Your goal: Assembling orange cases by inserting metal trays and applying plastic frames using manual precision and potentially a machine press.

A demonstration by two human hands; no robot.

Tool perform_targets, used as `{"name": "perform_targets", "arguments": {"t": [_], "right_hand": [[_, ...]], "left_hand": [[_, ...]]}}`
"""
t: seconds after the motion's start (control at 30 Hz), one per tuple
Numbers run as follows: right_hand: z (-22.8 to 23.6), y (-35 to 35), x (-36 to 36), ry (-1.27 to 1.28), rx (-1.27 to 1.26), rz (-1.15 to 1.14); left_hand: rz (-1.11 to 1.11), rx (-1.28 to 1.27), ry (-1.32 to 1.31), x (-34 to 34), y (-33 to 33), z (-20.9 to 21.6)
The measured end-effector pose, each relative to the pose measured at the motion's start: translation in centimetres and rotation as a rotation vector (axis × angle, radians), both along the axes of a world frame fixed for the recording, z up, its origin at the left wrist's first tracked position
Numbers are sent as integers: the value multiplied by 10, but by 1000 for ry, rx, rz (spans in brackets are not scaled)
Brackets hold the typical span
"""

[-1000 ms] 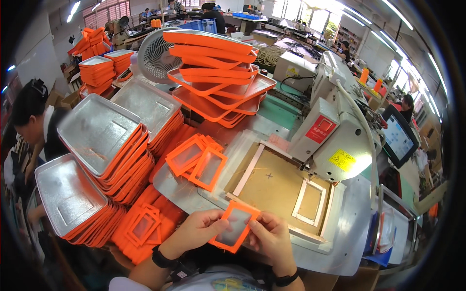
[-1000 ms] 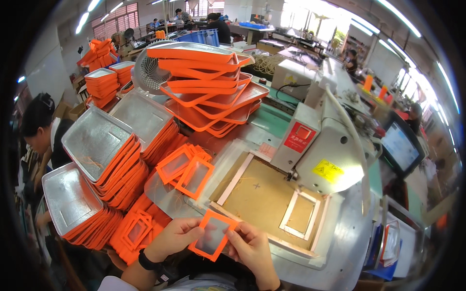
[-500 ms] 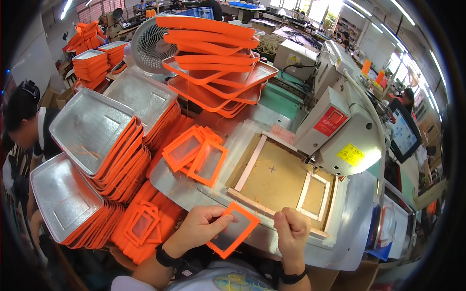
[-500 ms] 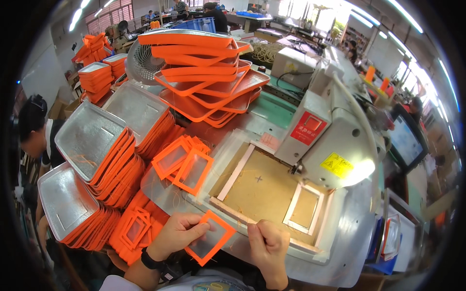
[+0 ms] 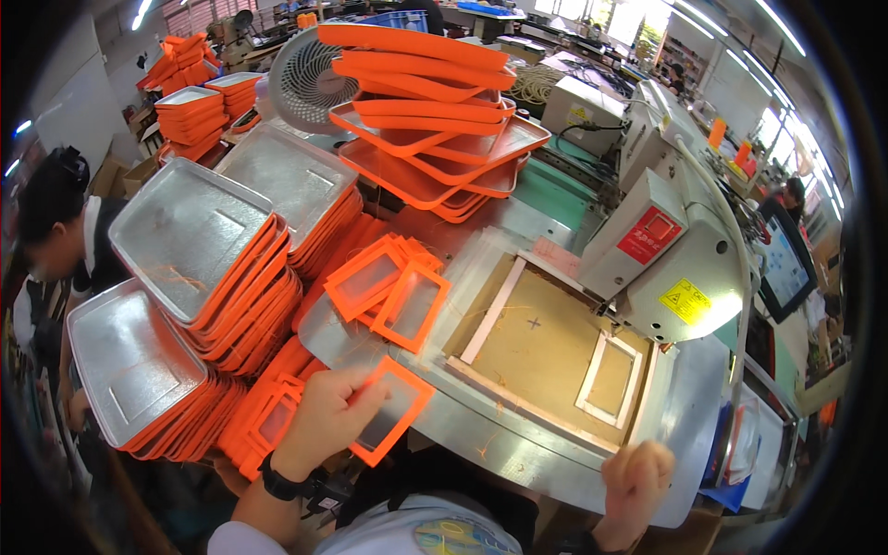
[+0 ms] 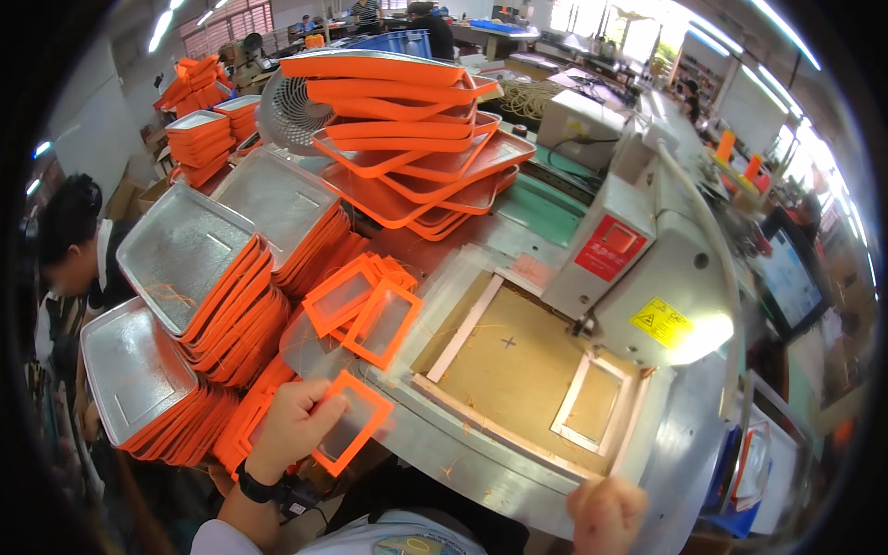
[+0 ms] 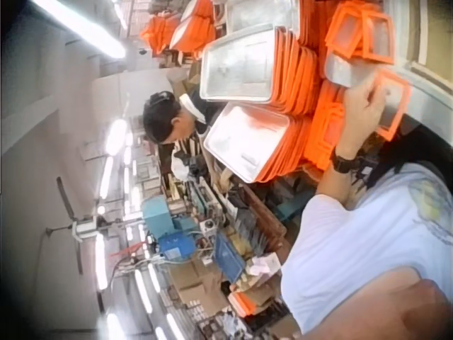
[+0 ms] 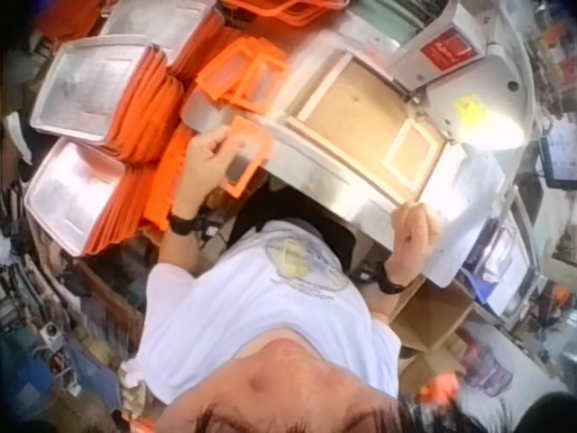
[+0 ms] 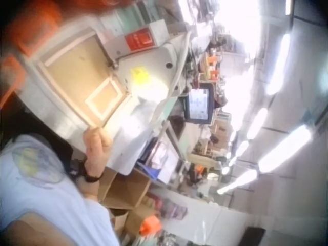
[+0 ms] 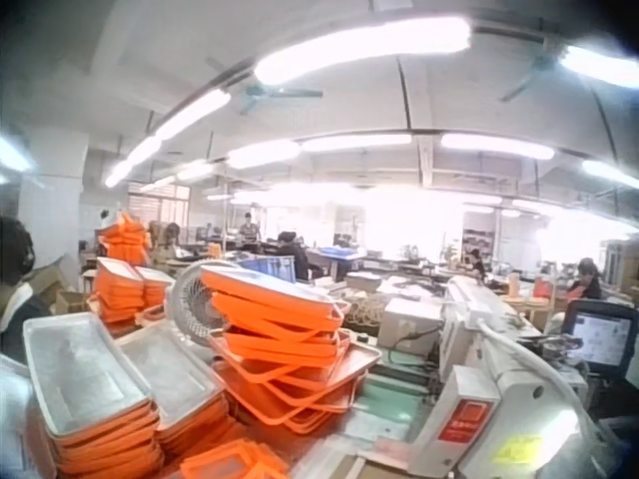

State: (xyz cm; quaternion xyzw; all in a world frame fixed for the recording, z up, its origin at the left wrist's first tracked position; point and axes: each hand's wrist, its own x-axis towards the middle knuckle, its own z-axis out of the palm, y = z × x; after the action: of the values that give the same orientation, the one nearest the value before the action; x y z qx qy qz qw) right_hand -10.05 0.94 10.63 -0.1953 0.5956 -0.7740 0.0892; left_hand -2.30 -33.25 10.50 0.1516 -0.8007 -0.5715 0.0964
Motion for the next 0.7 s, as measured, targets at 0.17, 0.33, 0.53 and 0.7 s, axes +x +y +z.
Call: {"name": "perform_targets", "arguments": {"t": [0.17, 0.33, 0.53, 0.7], "right_hand": [[28, -69, 11, 340, 717, 422], [14, -93, 4, 402, 733, -19], [-5, -98, -5, 516, 661, -1], [-9, -98, -7, 568, 675, -99]], "left_hand": [[-103, 268, -103, -2, 24, -11], [-189, 268, -52, -5, 44, -6], [-304, 175, 65, -7, 48, -14], [-333, 389, -142, -9, 54, 3]]}}
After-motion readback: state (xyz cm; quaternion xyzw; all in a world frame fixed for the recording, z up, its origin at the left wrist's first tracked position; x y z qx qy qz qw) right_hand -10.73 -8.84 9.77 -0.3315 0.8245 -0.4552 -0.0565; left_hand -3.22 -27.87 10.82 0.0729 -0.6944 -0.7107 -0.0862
